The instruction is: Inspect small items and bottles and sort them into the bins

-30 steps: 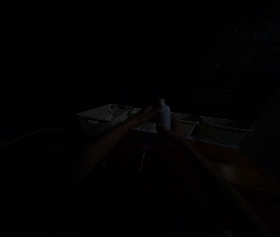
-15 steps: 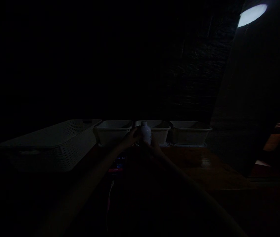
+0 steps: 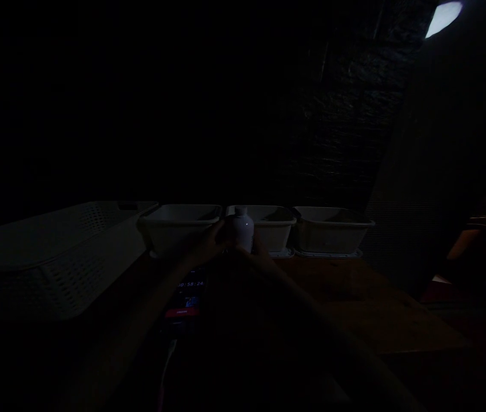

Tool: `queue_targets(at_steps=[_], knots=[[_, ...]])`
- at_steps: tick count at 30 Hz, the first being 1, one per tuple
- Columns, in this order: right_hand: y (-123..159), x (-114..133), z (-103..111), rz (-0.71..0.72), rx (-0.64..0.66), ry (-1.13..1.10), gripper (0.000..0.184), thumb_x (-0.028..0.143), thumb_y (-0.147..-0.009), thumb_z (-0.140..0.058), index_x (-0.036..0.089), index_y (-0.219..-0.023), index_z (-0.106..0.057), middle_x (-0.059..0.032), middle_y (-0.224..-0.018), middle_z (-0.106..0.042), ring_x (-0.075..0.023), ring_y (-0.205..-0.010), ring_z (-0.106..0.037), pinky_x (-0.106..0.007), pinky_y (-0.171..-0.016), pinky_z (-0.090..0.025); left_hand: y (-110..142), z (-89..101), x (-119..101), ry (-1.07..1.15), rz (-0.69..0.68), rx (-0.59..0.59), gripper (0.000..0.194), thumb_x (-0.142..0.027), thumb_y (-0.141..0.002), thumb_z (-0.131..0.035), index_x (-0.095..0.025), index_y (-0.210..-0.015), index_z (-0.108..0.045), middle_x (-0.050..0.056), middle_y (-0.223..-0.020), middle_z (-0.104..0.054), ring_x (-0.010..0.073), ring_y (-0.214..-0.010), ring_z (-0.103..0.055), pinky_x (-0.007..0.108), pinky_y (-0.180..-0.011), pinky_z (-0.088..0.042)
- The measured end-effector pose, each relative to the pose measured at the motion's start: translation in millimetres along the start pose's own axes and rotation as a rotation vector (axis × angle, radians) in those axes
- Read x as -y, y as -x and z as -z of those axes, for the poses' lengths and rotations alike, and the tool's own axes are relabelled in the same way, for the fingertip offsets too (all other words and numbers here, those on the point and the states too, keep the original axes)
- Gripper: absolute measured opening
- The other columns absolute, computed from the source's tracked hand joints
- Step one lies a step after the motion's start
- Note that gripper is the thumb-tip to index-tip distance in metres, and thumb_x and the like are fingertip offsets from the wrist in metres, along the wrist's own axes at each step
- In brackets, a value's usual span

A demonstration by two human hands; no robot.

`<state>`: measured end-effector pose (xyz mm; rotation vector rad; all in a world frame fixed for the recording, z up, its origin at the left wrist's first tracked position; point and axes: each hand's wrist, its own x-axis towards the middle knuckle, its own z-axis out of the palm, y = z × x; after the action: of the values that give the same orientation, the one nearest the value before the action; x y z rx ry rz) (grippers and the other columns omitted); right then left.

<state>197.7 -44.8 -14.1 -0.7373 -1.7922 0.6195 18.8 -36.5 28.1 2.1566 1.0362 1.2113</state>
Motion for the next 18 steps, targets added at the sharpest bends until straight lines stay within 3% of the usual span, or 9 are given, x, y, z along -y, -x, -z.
queue_targets(at_steps=[5,10,14,18], knots=[[6.3,2.6,15.9,-0.02,-0.055,0.056,0.062,0.05,-0.074,-0.061,0.02,-0.125,-0.042,-0.0102,-0.112,-0.059,-0.0226,-0.097,-0.059,-0.035,-0.076,-0.051,5.0,3.8,4.5,-0.108,-0.052,-0.051,0.07,-0.046,-0.071,-0.065,-0.02,-0.131,-0.04,0.013,-0.131,-0.049,0.0283,-0.115,-0.051,0.041,-0.092,-0.045],[9.3,4.3,32.4,0.035,-0.045,0.192,0.049,0.05,-0.082,-0.053,0.019,-0.119,-0.049,-0.0103,-0.105,-0.061,-0.0186,-0.08,-0.06,-0.031,-0.064,-0.049,3.4,4.1,-1.9,-0.002,-0.14,-0.058,0.056,-0.038,-0.074,-0.062,-0.017,-0.123,-0.044,0.011,-0.122,-0.055,0.0239,-0.107,-0.056,0.038,-0.089,-0.047],[10.3,-1.5,29.9,0.011,0.005,0.1,0.048,0.05,-0.086,-0.045,0.021,-0.124,-0.048,-0.0105,-0.11,-0.06,-0.0219,-0.094,-0.059,-0.035,-0.076,-0.05,4.1,1.7,-8.1,0.051,-0.114,-0.072,0.051,-0.035,-0.071,-0.066,-0.021,-0.115,-0.045,0.008,-0.113,-0.059,0.0215,-0.099,-0.059,0.036,-0.085,-0.049],[12.6,-3.5,14.2,0.02,0.038,-0.122,0.064,0.046,-0.075,-0.063,0.023,-0.13,-0.04,-0.0091,-0.123,-0.054,-0.0234,-0.111,-0.053,-0.038,-0.091,-0.046,5.0,-0.9,-8.1,0.045,-0.113,-0.091,0.054,-0.035,-0.068,-0.069,-0.023,-0.114,-0.043,0.006,-0.111,-0.058,0.0194,-0.097,-0.059,0.031,-0.08,-0.049]])
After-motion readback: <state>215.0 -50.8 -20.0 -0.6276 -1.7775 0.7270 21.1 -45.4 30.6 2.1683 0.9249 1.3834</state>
